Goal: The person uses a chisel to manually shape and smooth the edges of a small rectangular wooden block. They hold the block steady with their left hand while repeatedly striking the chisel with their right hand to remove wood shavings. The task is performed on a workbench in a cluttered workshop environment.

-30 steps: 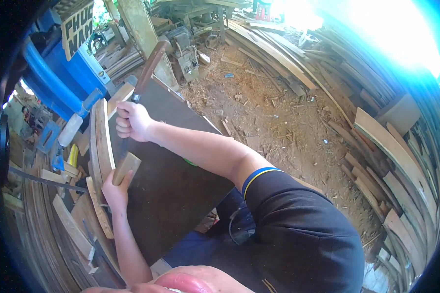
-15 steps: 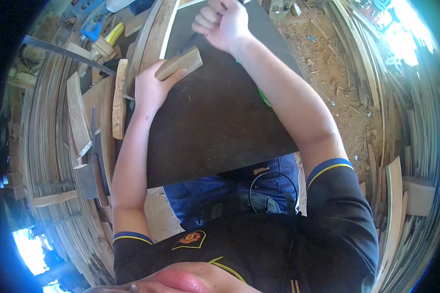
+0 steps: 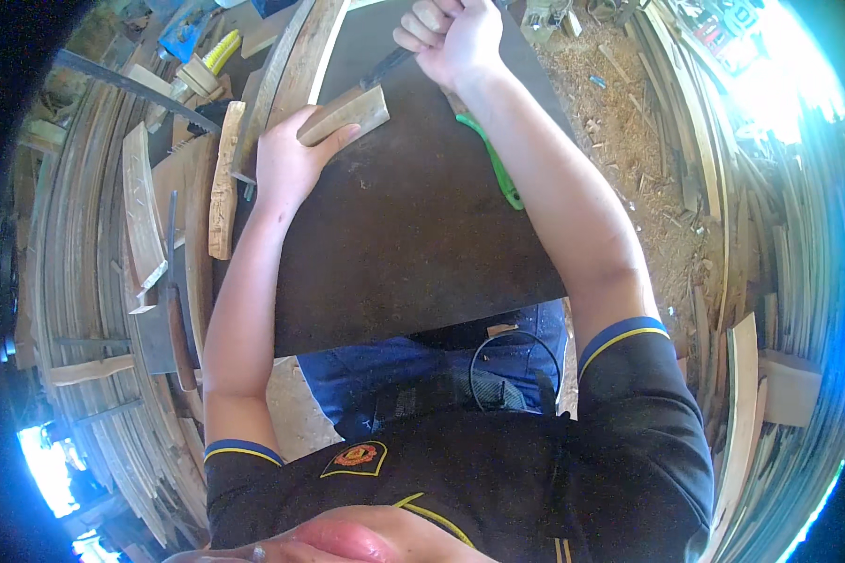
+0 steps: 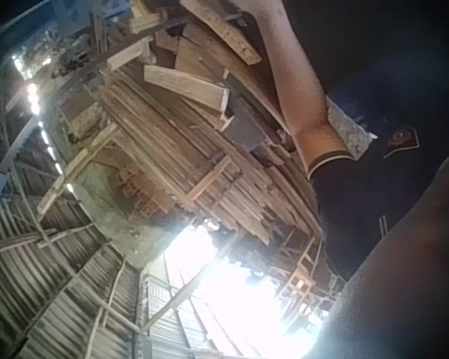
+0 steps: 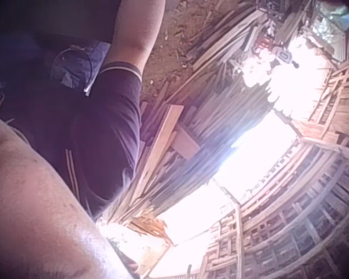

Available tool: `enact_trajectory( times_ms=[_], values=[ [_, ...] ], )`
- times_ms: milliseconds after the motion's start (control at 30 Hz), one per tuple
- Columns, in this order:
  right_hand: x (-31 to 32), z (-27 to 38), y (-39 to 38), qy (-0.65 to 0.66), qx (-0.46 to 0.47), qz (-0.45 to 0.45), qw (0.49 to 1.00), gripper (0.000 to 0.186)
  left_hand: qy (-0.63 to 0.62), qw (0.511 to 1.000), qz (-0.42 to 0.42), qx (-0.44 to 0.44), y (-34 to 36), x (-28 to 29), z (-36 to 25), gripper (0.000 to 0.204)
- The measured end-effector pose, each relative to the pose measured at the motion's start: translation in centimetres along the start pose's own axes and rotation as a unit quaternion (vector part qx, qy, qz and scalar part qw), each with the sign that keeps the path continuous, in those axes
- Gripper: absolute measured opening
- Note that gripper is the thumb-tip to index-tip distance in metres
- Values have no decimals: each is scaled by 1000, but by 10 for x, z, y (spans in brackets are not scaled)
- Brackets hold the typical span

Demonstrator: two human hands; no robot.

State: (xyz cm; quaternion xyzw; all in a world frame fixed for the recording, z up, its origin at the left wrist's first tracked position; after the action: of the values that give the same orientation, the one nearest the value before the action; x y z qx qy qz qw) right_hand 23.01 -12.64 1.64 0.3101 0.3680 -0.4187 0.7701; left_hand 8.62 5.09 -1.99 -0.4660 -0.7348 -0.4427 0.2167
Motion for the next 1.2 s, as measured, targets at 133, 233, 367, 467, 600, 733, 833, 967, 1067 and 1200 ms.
enact_trajectory(
  times_ms=[133,233,367,467,600,733,833,967,1067,1200],
  values=[
    [-3,-1,2,5,-5,9,1000,50,-6,1000,-8,-3,0,1,2,44],
    [-3,0,4,-4,-29,8,1000,50,-13,1000,-5,4,-4,5,0,45],
    [6,6,2,10,-32,-7,999,51,-12,1000,10,11,-3,4,1,46],
    [2,-10,1,45,-53,5,998,50,-6,1000,2,12,-3,1,-1,46],
    [-15,-29,-6,38,-90,41,994,48,-5,1000,-7,6,-5,0,1,43],
    [-19,-15,-6,2,-68,61,996,51,-36,998,-29,-33,-5,1,4,42],
    [-10,1,-3,-20,-29,-2,999,52,-12,1000,-13,-14,-4,-1,7,43],
    [-8,-16,-4,17,-51,39,998,51,-5,1000,-3,-7,-2,-2,2,45],
    [-17,-32,-6,38,-73,42,996,50,21,1000,2,1,-2,2,-1,46],
    [-19,-27,-6,14,-74,58,995,51,-2,999,-21,-30,-1,1,5,44]
  ],
)
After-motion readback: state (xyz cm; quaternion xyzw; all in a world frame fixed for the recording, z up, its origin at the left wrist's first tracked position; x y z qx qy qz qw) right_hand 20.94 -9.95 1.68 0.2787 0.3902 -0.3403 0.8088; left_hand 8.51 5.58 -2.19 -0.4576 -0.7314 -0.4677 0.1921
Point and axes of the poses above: each hand's wrist, its own y-axis towards the middle knuckle, its own x-axis out of the back of the hand, z = x × y, the point moved 3 cm from there along y, towards the middle knuckle, and after that the axes turned 6 degrees about -z, right-handed, at the moved point
